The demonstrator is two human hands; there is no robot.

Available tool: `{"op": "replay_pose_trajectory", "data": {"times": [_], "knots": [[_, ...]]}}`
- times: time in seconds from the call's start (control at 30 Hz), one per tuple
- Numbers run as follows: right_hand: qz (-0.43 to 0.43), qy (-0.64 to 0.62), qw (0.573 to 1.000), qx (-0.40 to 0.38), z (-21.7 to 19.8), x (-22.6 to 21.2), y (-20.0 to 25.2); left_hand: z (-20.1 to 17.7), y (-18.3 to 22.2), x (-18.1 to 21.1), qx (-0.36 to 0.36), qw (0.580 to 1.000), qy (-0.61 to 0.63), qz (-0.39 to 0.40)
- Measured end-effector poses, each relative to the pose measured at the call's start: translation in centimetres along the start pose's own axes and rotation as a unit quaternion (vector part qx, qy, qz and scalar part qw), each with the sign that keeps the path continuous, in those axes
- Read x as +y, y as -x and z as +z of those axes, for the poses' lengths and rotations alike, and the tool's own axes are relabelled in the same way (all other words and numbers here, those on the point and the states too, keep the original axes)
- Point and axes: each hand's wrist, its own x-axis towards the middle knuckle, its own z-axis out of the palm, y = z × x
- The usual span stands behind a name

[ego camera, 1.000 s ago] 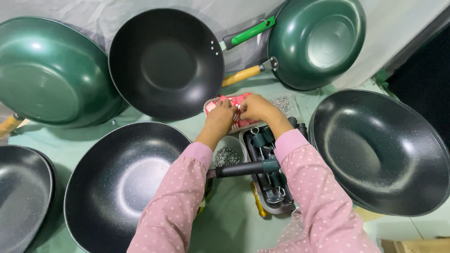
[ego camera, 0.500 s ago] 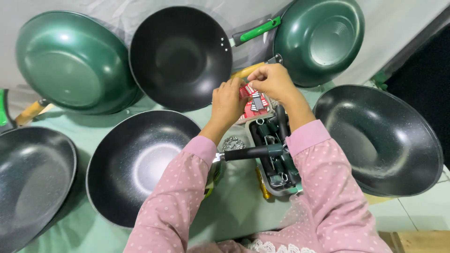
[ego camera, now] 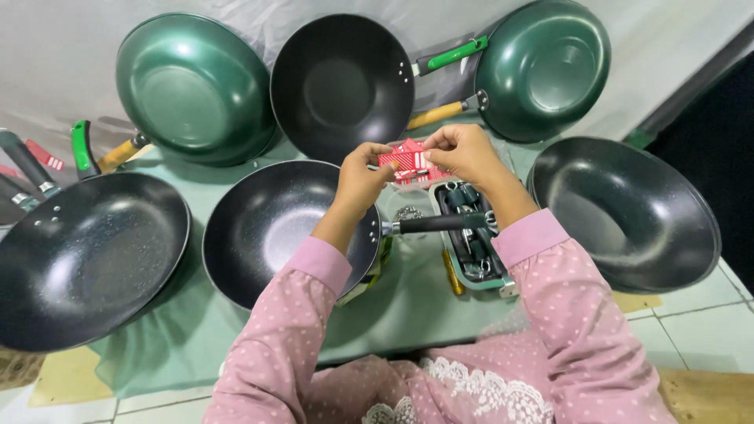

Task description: Attaching handles to woks and applying or removing product labels.

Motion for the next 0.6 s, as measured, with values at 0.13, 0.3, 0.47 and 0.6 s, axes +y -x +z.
{"op": "replay_pose_trajectory", "data": {"times": [0.13,0.3,0.47,0.6], "knots": [[-0.004,0.004,1.0,0.003,0.9,-0.9,1.9,0.2,0.5,-1.0,0.015,0.997,0.075,-0.019],[0.006,-0.032,0.999,0.001,1.6,-0.1,3.5,0.6,2.0,-0.5,0.058,0.988,0.13,-0.055],[0.009,-0.03,1.0,-0.004,1.8,-0.3,5.5,0.9,3.1,-0.5,0.084,0.988,0.12,-0.055],[-0.001,-0.028,1.0,-0.002,2.0,0.0,6.5,1.2,4.3,-0.7,0.085,0.987,0.132,-0.034]]}}
